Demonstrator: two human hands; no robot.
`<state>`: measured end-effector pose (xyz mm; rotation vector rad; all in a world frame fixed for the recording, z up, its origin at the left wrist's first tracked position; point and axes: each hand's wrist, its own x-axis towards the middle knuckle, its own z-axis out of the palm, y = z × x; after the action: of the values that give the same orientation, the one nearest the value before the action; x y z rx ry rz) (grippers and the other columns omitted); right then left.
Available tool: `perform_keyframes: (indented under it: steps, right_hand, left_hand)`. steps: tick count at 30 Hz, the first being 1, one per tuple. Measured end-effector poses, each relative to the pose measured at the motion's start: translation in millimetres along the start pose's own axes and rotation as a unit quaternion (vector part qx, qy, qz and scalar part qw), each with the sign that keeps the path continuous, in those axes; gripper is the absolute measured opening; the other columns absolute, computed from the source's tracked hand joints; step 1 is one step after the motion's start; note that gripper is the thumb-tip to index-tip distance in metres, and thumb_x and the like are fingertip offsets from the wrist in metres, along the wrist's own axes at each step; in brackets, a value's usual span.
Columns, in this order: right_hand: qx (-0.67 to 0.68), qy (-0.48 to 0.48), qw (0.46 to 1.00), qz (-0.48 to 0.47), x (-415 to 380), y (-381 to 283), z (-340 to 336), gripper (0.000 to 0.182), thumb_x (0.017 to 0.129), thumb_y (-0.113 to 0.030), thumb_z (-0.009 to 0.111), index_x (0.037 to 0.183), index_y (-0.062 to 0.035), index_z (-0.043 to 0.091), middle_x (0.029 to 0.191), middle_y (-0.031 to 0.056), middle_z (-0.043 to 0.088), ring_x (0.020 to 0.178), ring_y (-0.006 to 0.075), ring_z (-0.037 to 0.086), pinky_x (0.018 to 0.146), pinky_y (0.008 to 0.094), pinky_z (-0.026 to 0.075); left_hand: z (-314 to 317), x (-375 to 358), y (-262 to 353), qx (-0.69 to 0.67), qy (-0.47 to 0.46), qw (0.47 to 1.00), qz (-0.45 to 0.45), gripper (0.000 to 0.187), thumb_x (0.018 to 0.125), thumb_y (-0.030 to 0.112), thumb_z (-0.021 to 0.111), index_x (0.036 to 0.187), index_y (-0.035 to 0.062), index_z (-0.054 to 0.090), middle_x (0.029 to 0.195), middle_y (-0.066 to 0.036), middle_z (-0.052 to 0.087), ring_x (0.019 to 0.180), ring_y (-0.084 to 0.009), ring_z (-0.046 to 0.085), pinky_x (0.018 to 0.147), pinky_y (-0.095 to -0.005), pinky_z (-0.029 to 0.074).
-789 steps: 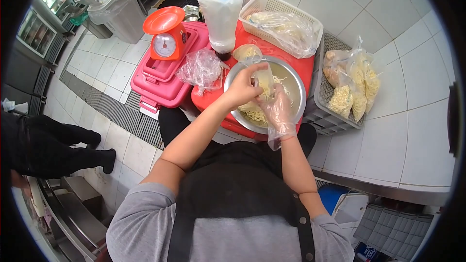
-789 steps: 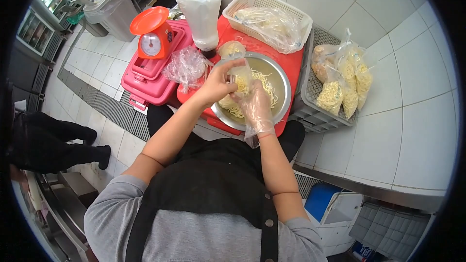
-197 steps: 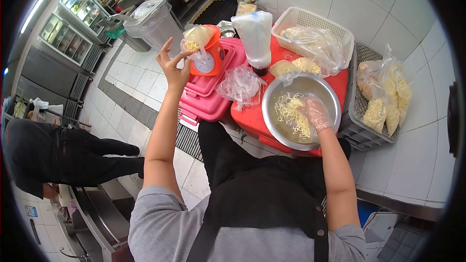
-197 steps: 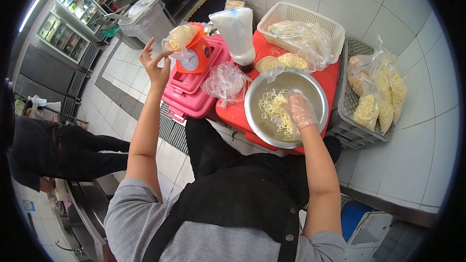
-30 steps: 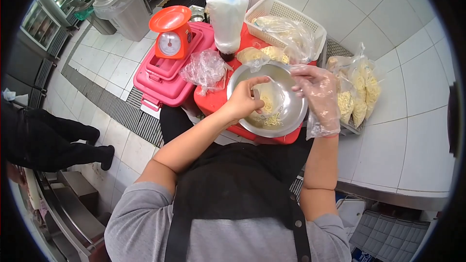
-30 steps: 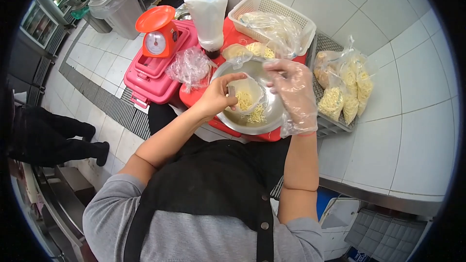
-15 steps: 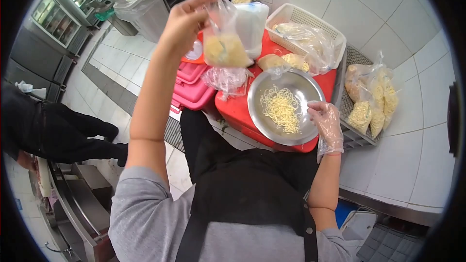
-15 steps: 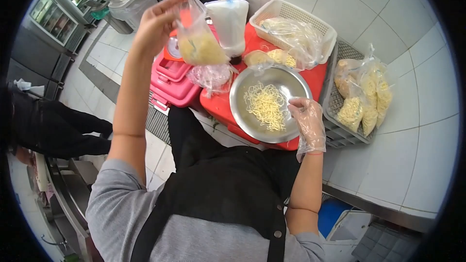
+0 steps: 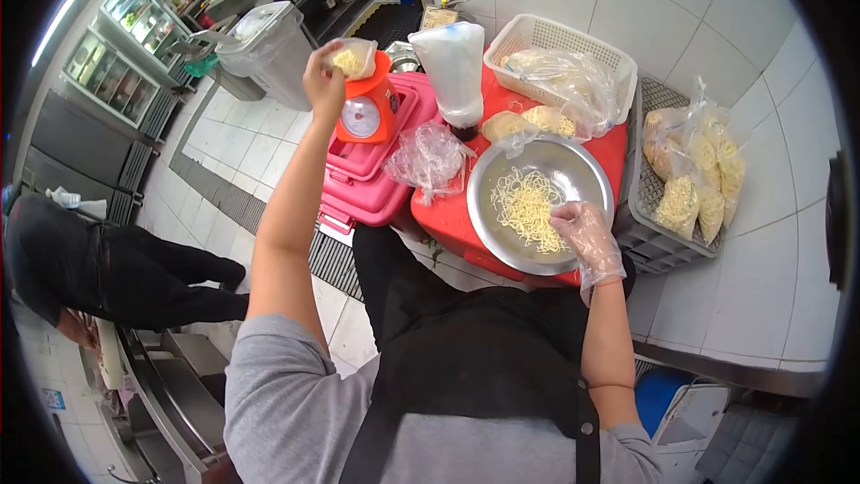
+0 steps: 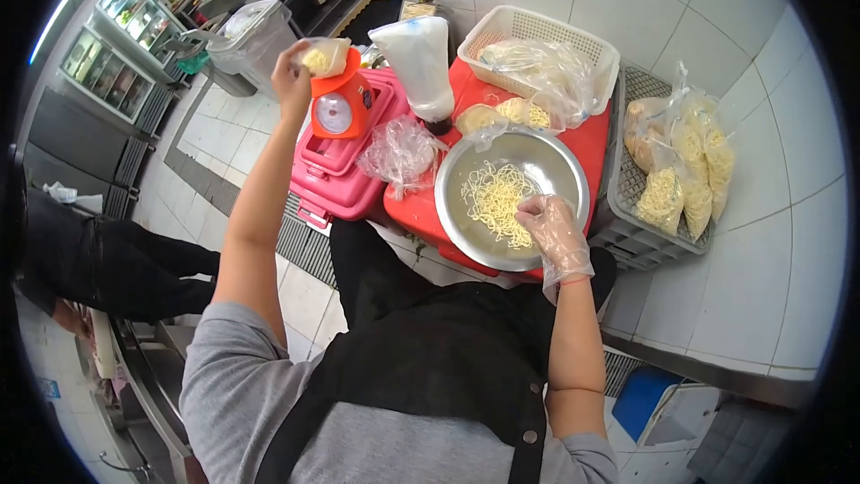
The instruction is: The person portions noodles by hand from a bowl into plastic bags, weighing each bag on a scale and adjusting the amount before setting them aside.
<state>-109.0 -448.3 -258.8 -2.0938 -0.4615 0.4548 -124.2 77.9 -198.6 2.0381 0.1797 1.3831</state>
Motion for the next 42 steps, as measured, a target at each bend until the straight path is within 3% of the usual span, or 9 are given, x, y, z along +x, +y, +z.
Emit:
perform_keyframes:
  steps: [3,9,22,28,36,37,38,40,42]
  right_hand:
    - [-0.016,-0.004,1.0,-0.011,0,7,-1,0.024,0.083,-0.014,0.076,0.097,0.0058,0.074,0.09,0.0175,0.076,0.087,0.0254,0.074,0.082,0.036,0.056]
    - [-0.015,-0.014,1.0,-0.007,3,-1,14,0.023,0.083,-0.013,0.075,0.098,0.0046,0.074,0.091,0.018,0.076,0.088,0.0256,0.074,0.083,0.0362,0.056]
    - [-0.036,-0.044,0.998,-0.025,9,9,27,0.023,0.083,-0.013,0.075,0.098,0.0042,0.074,0.089,0.0186,0.075,0.085,0.0269,0.074,0.081,0.0375,0.055]
    - [-0.037,-0.05,0.998,-0.01,6,8,26,0.025,0.084,-0.015,0.075,0.099,0.0045,0.074,0.091,0.0189,0.075,0.088,0.0272,0.074,0.082,0.0373,0.055]
    - [-0.105,-0.067,0.992,-0.01,5,3,16,0.035,0.084,-0.016,0.076,0.113,0.0027,0.071,0.106,0.0199,0.072,0.094,0.028,0.071,0.089,0.0388,0.056]
    - [-0.043,-0.064,0.996,-0.047,5,-13,21,0.043,0.084,-0.015,0.076,0.123,0.0016,0.067,0.114,0.02,0.07,0.094,0.0269,0.071,0.089,0.0382,0.056]
    - [0.013,-0.034,0.997,-0.068,-5,-20,11,0.051,0.084,-0.013,0.076,0.132,0.0005,0.062,0.122,0.02,0.067,0.094,0.0257,0.071,0.089,0.0376,0.056]
    - [0.102,-0.027,0.984,-0.147,-3,-29,20,0.067,0.085,-0.012,0.078,0.146,-0.0078,0.052,0.132,0.0131,0.061,0.099,0.0214,0.066,0.086,0.0365,0.057]
    - [0.135,-0.052,0.982,-0.124,-14,-64,16,0.071,0.084,-0.01,0.079,0.149,-0.0083,0.049,0.136,0.0135,0.058,0.101,0.02,0.065,0.086,0.0353,0.058]
  left_hand:
    - [-5,-26,20,0.061,0.026,0.996,0.06,0.049,0.076,-0.018,0.053,0.116,0.0063,0.07,0.111,-0.005,0.07,0.079,-0.0121,0.059,0.069,-0.0236,0.049]
    - [-20,-57,15,0.07,0.064,0.995,-0.034,0.038,0.084,-0.009,0.063,0.117,0.0081,0.069,0.115,-0.005,0.067,0.082,-0.0117,0.059,0.068,-0.0232,0.053]
    - [-37,-88,-3,0.101,0.089,0.991,0.025,0.02,0.08,0.006,0.081,0.097,0.0165,0.078,0.14,-0.01,0.049,0.093,-0.0154,0.053,0.067,-0.0227,0.053]
    - [-29,-81,-3,0.152,0.094,0.984,0.022,0.024,0.078,0.007,0.083,0.1,0.0186,0.08,0.139,-0.008,0.049,0.085,-0.0144,0.048,0.069,-0.0253,0.046]
    - [-15,-15,-24,0.106,-0.027,0.994,0.026,0.055,0.076,-0.01,0.062,0.129,0.002,0.061,0.129,-0.013,0.057,0.089,-0.0205,0.06,0.07,-0.0289,0.049]
    - [-14,-3,16,0.037,-0.044,0.995,0.075,0.054,0.076,-0.013,0.058,0.129,0.0007,0.06,0.13,-0.01,0.057,0.09,-0.0165,0.06,0.071,-0.0284,0.052]
    - [-3,3,96,-0.111,-0.094,0.986,-0.08,0.055,0.077,-0.014,0.054,0.13,0.0009,0.061,0.13,-0.008,0.057,0.09,-0.0118,0.058,0.071,-0.0269,0.053]
    - [6,-6,154,-0.088,-0.115,0.989,0.001,0.056,0.081,-0.013,0.051,0.134,0.0017,0.06,0.103,-0.005,0.066,0.068,-0.0066,0.057,0.057,-0.0201,0.047]
    - [5,-23,174,-0.078,-0.232,0.952,-0.182,0.053,0.082,-0.011,0.052,0.133,0.0001,0.061,0.094,-0.003,0.067,0.066,-0.0069,0.056,0.058,-0.0213,0.047]
